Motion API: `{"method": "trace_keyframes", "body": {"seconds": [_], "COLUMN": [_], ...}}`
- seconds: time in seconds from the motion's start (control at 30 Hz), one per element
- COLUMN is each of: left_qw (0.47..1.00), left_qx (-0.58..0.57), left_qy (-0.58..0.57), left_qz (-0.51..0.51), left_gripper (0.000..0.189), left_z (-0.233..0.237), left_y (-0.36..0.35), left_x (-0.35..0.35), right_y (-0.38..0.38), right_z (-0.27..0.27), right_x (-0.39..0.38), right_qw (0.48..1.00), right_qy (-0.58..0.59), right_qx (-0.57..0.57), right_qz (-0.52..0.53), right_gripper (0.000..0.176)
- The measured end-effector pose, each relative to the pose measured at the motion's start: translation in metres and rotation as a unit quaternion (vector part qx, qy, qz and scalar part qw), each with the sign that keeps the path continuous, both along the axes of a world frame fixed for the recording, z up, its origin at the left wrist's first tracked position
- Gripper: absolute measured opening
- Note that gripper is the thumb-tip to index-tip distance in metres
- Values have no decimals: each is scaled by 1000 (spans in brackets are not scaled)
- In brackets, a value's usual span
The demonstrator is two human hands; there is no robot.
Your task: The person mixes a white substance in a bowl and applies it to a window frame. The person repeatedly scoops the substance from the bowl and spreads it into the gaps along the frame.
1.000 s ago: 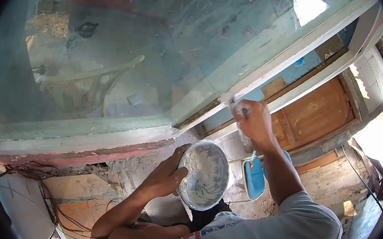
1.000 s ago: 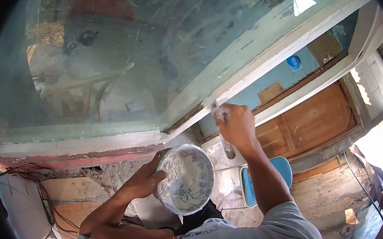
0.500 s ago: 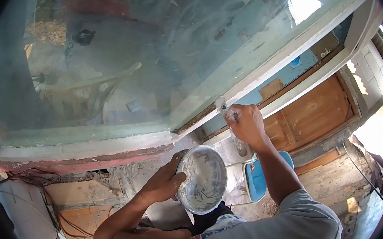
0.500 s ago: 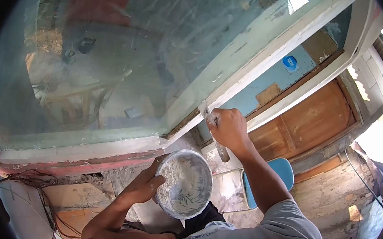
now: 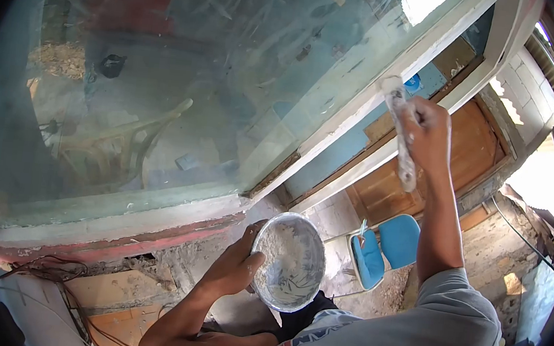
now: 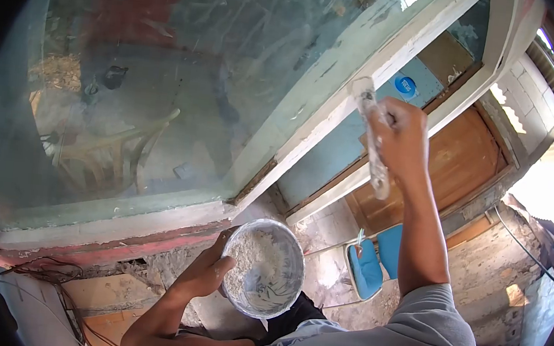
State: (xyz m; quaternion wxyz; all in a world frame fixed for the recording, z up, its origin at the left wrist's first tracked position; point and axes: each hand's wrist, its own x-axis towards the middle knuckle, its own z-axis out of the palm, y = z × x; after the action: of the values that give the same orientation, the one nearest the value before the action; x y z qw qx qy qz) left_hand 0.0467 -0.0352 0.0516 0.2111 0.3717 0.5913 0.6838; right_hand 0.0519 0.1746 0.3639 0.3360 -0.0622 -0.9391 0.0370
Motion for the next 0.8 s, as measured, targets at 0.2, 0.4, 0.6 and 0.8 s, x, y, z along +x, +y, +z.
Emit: {"method": "trace_keyframes", "body": {"seconds": [0.2, 0.4, 0.6, 0.8], "left_qw": [995, 999, 991, 999], "left_qx": [-37, -52, -67, -22], "left_qy": [-88, 5, -102, -30], "left_qz": [-38, -11, -54, -36], "left_gripper": [62, 61, 61, 61], "left_z": [20, 6, 19, -8], "left_y": [-8, -1, -2, 11], "left_x": [4, 5, 6, 3], "right_y": [35, 41, 40, 31], "right_z": [-63, -88, -69, -31], "right_x": [-3, -29, -32, -20], "right_qw": [926, 856, 837, 848], "right_qy": [-277, -332, -279, -231], "right_qx": [220, 376, 449, 463], "right_qz": [134, 122, 141, 116], "right_gripper": [11, 16, 15, 18]}}
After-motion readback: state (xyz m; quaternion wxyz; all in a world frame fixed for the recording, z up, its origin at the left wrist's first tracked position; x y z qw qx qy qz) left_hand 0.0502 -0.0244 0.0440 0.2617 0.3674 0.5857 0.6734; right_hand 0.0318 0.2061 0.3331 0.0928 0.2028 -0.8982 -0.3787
